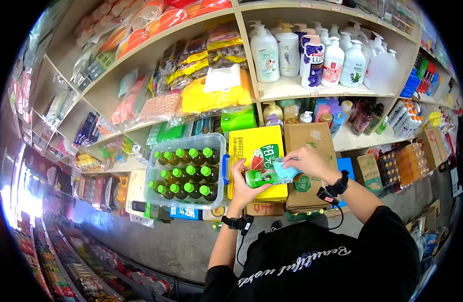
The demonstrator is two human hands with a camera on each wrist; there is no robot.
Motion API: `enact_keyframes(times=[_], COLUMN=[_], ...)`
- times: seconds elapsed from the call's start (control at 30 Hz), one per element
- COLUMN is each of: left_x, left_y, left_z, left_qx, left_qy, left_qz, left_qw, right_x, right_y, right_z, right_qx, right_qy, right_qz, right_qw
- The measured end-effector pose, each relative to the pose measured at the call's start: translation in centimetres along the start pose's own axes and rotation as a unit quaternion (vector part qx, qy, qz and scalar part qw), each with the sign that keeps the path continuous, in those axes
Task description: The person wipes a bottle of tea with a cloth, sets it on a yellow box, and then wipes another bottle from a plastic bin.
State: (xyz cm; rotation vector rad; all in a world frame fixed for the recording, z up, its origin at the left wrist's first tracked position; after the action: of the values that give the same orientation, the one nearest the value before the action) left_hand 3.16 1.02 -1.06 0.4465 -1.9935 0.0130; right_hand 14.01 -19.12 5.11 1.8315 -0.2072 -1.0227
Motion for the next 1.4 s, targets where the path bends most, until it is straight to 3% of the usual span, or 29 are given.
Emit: enact_keyframes(times=[0.1,0.2,0.3,0.67,0.87,1.07,1.2,1.3,1.4], left_x=[0.4,2.3,-1.3,0.4,0.6,0.1,1.3,0.6,-0.6], left_y=[0.1,-0.2,-0.2,0.4,0.7,0.5,0.2,-0.1,-0.5], left_z=[-0.1,-0.4,-0.2,-0.1,-0.1,0.0,-0.4,-0.6,-0.3], left_qx=[0.009,-0.021,-0.002,0.01,-0.003,-0.054,-0.051,-0.027,-0.055], left_qy=[-0.019,-0.081,0.081,0.053,-0.004,-0.031,-0.033,0.045,0.043], left_qz=[0.024,-0.16,0.037,0.121,0.096,0.12,0.067,0.104,0.078], left_qw=[0.999,0.984,0.996,0.991,0.995,0.991,0.996,0.993,0.994], right_x=[2.7,3.8,3.5,1.9,0.8,-0.7,-0.5,0.6,0.5], right_y=[0.9,0.8,0.9,1.3,3.3,5.8,-0.2,-1.0,-1.0], right_z=[0.9,1.4,1.7,2.7,2.0,2.4,0.8,0.7,0.5], right_qx=[-0.009,-0.008,0.013,-0.003,0.124,0.299,0.039,0.01,0.016], right_qy=[-0.043,-0.063,-0.051,-0.035,-0.001,0.001,0.042,-0.038,-0.026], right_qz=[-0.005,-0.015,-0.036,-0.069,-0.091,-0.102,-0.004,-0.063,-0.041], right_qw=[0.999,0.998,0.998,0.997,0.988,0.949,0.998,0.997,0.999])
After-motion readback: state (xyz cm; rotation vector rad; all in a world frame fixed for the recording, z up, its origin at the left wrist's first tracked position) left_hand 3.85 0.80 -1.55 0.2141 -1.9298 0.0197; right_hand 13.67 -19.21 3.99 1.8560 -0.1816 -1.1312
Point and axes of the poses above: each hand's wrist, its own z-axis away from the middle knuckle, its own y-axis out of the back of the hand, x = y × z, the point moved 9 cm from there along -z, towards the middle knuckle, and after that the axes turned 11 degrees about z, right-handed, at the moved point
